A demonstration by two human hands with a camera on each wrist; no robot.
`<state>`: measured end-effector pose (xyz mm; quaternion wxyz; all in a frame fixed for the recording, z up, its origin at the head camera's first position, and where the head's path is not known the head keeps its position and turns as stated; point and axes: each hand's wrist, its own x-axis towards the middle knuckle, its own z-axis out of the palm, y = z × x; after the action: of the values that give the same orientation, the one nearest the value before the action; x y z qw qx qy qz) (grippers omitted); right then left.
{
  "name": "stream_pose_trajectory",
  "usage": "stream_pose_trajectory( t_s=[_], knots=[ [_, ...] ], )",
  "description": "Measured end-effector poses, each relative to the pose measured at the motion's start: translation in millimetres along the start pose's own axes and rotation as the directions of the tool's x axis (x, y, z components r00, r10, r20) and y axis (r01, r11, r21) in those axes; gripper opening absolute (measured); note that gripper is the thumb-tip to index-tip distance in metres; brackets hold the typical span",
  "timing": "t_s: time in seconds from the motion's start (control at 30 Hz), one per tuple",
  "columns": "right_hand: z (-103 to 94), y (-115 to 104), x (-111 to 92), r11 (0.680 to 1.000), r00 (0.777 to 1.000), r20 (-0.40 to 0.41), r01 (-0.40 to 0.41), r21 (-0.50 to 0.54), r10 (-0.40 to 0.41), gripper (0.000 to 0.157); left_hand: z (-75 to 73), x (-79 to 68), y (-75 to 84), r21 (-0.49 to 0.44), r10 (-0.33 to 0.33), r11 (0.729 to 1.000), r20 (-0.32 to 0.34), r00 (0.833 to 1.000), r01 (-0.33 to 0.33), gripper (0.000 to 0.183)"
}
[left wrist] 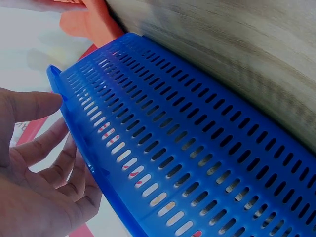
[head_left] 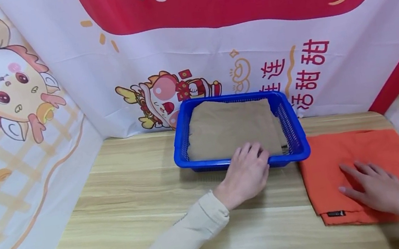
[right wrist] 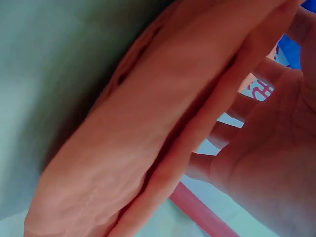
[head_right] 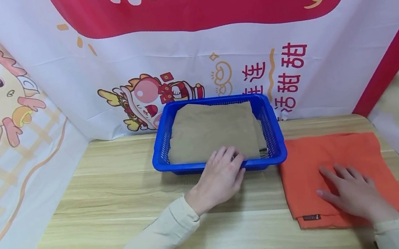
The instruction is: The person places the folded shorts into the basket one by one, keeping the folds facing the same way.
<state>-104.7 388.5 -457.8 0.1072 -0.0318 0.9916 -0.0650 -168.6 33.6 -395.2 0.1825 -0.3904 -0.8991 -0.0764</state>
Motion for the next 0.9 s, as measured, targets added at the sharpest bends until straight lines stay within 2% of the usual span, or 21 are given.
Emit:
stream_pose_trajectory(
  t_s=[0.3, 0.4, 0.5, 0.63, 0.73, 0.8, 0.9],
  knots=[
    [-4.1, -7, -11, 1.000, 1.000, 0.002, 0.008, -0.001, -0.008, 0.097, -5.5, -2.3, 9.1, 0.010, -0.014, 1.000, 0.042, 0.999, 0.014, 0.023],
    [-10.4, -5, -12, 0.999, 0.999, -0.038, -0.010, 0.045, 0.012, 0.098, -7.6, -2.8, 15.3, 0.007, -0.009, 1.000, 0.034, 0.999, 0.008, 0.027],
    [-17.0, 1, -13, 0.994, 0.991, -0.119, -0.052, 0.100, 0.064, 0.092, -9.1, -2.9, 23.2, -0.009, 0.016, 1.000, 0.015, 1.000, -0.015, 0.029],
    [-25.0, 15, -15, 0.979, 0.955, -0.245, -0.130, 0.159, 0.166, 0.081, -10.1, -2.8, 34.5, -0.046, 0.075, 0.996, 0.001, 0.997, -0.075, 0.028],
    [-30.8, 29, -14, 0.951, 0.918, -0.271, -0.244, 0.189, 0.290, 0.083, -8.0, -3.1, 42.9, -0.072, 0.126, 0.990, 0.021, 0.992, -0.124, 0.026],
    [-33.7, 39, -12, 0.919, 0.892, -0.237, -0.347, 0.188, 0.386, 0.093, -5.3, -3.8, 47.7, -0.091, 0.153, 0.985, 0.047, 0.987, -0.148, 0.026],
    [-36.3, 56, -9, 0.861, 0.861, -0.123, -0.462, 0.214, 0.493, 0.114, -0.6, -4.4, 53.6, -0.154, 0.176, 0.976, 0.114, 0.978, -0.157, 0.026]
  ],
)
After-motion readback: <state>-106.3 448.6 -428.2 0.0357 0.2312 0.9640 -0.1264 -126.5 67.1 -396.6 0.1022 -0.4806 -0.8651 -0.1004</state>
